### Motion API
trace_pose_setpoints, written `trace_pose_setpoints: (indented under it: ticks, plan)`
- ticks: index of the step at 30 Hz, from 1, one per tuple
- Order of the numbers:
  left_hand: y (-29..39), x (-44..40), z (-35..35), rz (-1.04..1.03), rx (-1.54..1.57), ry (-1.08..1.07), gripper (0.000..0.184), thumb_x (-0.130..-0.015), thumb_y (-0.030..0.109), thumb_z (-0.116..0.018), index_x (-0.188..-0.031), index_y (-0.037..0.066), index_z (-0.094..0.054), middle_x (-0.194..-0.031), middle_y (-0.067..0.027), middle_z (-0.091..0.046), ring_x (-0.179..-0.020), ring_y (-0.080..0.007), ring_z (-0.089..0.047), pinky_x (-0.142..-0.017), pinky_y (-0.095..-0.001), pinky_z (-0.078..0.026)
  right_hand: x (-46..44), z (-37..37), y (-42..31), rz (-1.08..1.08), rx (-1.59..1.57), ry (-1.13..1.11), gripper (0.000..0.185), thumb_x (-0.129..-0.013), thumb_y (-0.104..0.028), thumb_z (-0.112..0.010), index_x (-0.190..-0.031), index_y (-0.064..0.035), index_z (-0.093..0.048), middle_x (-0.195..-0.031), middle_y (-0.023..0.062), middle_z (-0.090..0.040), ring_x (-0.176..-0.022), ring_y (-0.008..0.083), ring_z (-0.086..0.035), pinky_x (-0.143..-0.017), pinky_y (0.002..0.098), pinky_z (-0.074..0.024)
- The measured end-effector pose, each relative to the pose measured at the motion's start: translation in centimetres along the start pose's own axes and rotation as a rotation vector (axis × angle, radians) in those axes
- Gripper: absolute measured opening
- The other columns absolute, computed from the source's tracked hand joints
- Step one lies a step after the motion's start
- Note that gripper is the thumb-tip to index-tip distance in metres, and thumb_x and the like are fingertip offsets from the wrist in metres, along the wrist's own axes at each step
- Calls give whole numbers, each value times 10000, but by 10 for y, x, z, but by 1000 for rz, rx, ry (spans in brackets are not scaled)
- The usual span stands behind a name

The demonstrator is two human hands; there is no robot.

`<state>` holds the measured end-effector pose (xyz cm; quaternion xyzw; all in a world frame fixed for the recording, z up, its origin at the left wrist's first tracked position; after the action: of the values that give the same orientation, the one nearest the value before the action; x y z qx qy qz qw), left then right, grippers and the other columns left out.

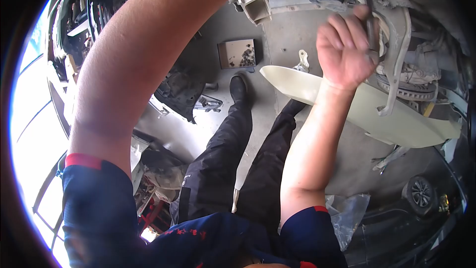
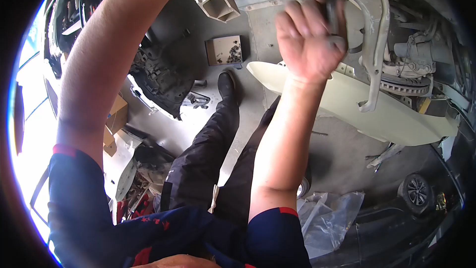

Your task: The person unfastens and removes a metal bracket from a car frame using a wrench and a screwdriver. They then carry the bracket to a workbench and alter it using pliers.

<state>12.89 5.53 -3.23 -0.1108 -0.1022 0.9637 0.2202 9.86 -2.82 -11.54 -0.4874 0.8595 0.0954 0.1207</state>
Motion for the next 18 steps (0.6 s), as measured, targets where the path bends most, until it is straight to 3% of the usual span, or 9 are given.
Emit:
trace_pose_setpoints:
  ticks: [3,6,9,11,12,15,16,17,18]
  plan:
    - [-8,-6,-1,138,238,-288,277,-921,198,-650,-1071,27,-809,-1076,-175,-781,-1063,-313,-737,-964,-407,-562,-18,24,16,151,482,584,347,-1116,-337,-495,-1219,-38,-639,-840,25,-459,-878,161,-406,-851,367,-343]
    - [-10,-10,-6,214,264,-433,264,-917,186,-652,-1058,23,-803,-1077,-179,-782,-1045,-322,-747,-937,-414,-576,-50,45,27,75,476,290,469,-1050,-249,-649,-1491,-140,-532,-1439,99,-641,-1313,249,-600,-1077,478,-483]
    - [-16,-16,7,377,452,-310,258,-915,174,-649,-1052,23,-808,-1056,-178,-786,-1020,-331,-755,-911,-418,-587,-26,9,17,48,330,242,370,-1116,-376,-501,-1194,-51,-658,-844,15,-544,-857,143,-420,-834,347,-347]
    - [-14,-10,-11,91,231,112,255,-916,169,-648,-1046,22,-811,-1037,-181,-788,-1001,-338,-760,-894,-420,-594,-6,-9,5,-13,12,-69,460,-1137,-425,-449,-1296,-38,-642,-728,-44,-530,-751,132,-402,-762,326,-361]
    - [-19,-7,-14,222,350,-241,252,-905,165,-661,-1053,29,-813,-1029,-191,-785,-1008,-345,-759,-902,-422,-594,-5,-5,1,-16,16,-62,453,-1135,-421,-456,-1293,-38,-639,-764,-29,-566,-754,141,-421,-769,330,-374]
    - [-22,-4,2,282,429,-276,257,-906,174,-671,-1068,35,-814,-1030,-197,-787,-1012,-351,-762,-883,-426,-601,-24,30,19,-59,177,165,434,-1130,-400,-471,-1295,-29,-623,-902,27,-648,-781,160,-472,-772,337,-404]
    - [-22,-5,1,294,447,-335,259,-911,178,-674,-1078,37,-814,-1028,-197,-789,-1010,-351,-766,-870,-429,-606,-30,30,30,84,491,599,408,-1129,-369,-469,-1291,-24,-615,-1010,62,-673,-841,172,-503,-788,353,-410]
    - [-22,-6,0,307,464,-394,262,-915,181,-677,-1087,38,-815,-1027,-197,-791,-1007,-352,-769,-858,-432,-610,-38,51,25,-25,464,254,345,-1070,-294,-535,-1310,-57,-609,-1408,123,-594,-1199,299,-505,-1002,445,-398]
    - [-20,-19,-9,511,417,-709,265,-912,178,-679,-1092,38,-814,-1034,-196,-791,-1012,-350,-769,-860,-432,-610,-38,45,16,0,446,228,350,-1067,-305,-539,-1308,-61,-607,-1398,118,-592,-1173,288,-503,-980,437,-395]
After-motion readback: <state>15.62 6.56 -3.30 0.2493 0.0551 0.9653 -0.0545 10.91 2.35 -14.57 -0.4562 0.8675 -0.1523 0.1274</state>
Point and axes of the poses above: each hand's wrist, its own x-axis away from the middle knuckle, its own z-axis out of the back of the hand, y = z × x, the point moved 10 cm from there along -x, towards the middle knuckle
